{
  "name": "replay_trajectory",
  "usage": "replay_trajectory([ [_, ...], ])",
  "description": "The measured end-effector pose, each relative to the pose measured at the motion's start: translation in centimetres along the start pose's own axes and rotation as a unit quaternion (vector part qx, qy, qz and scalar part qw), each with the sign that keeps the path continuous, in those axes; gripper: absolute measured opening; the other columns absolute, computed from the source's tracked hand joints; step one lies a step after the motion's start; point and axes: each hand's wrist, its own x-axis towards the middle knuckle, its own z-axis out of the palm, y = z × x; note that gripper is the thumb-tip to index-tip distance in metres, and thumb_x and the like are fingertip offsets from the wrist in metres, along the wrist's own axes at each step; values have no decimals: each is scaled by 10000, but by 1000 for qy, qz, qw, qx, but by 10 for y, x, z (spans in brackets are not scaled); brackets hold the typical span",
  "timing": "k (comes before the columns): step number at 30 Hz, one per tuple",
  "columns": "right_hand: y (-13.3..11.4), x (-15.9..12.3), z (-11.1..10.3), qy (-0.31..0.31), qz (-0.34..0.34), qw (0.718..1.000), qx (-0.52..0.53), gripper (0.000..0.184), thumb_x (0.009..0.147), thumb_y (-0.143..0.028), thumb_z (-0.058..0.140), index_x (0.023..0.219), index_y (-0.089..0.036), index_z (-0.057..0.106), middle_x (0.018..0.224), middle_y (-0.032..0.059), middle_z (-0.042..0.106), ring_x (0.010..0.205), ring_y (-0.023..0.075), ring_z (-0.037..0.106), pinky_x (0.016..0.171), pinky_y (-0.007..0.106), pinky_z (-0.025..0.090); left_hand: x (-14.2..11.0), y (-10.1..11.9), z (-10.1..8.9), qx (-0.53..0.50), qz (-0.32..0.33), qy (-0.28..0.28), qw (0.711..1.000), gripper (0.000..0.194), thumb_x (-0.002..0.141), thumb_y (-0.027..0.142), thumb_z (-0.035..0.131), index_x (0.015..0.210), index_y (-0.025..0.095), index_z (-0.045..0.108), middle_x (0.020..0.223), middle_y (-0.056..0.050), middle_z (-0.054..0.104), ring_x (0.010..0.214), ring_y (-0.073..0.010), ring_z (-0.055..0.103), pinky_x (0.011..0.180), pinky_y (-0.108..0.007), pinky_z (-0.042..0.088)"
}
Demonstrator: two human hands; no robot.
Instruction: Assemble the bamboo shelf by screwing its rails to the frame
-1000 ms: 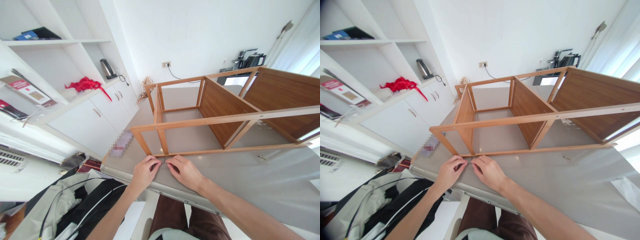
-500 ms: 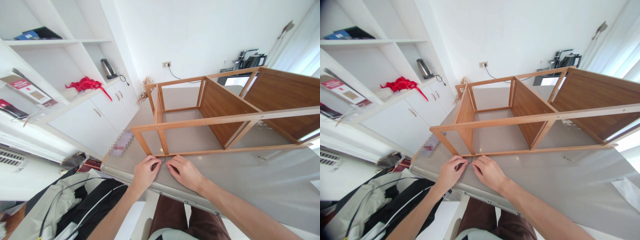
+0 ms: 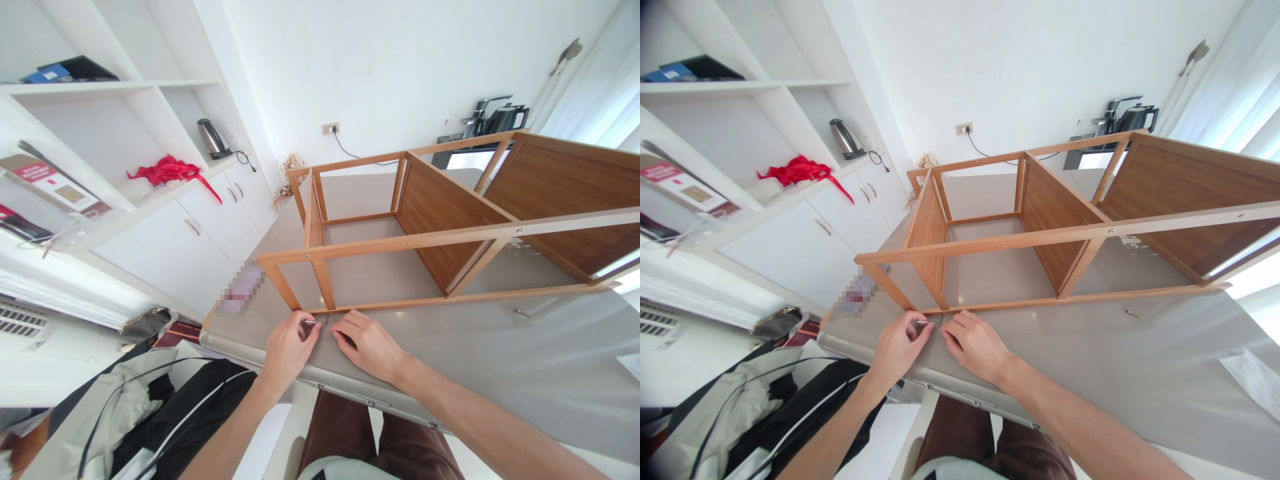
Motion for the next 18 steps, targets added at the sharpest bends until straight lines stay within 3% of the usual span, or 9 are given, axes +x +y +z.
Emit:
replay_trajectory([
  [3, 1, 0, 0, 4, -1, 1000, -5, 165, 994, -146, 547, 980, -201, 703, 873, 48, 694, 858, 209, 634, 789, 333, 543, 1, 5, 0, -29, -8, -5, 1000, 157, 928, 381, 648, 1025, 258, 645, 661, 70, 669, 610, -151, 647, 656, -272, 450],
  [11, 2, 0, 2, 49, 53, 997, -32, 159, 974, -131, 571, 964, -217, 704, 886, 42, 720, 855, 204, 681, 783, 325, 548, 1, 14, 7, -61, 36, 38, 997, 258, 905, 253, 648, 1158, 285, 613, 957, 69, 761, 620, -99, 639, 679, -240, 486],
  [15, 0, 0, -1, 78, 82, 992, -49, 159, 976, -131, 569, 985, -216, 704, 928, 46, 743, 865, 217, 698, 786, 341, 554, 0, 15, 13, -36, 80, 56, 995, 120, 929, 271, 650, 1045, 274, 679, 772, 71, 710, 606, -103, 622, 673, -232, 475],
  [18, -1, 1, -3, 104, 92, 989, -54, 164, 993, -155, 556, 1049, -218, 696, 959, 47, 749, 875, 224, 701, 792, 349, 557, 1, 16, 17, -29, 124, 58, 990, 124, 953, 233, 627, 1045, 273, 700, 898, 51, 735, 624, -90, 621, 674, -223, 478],
])
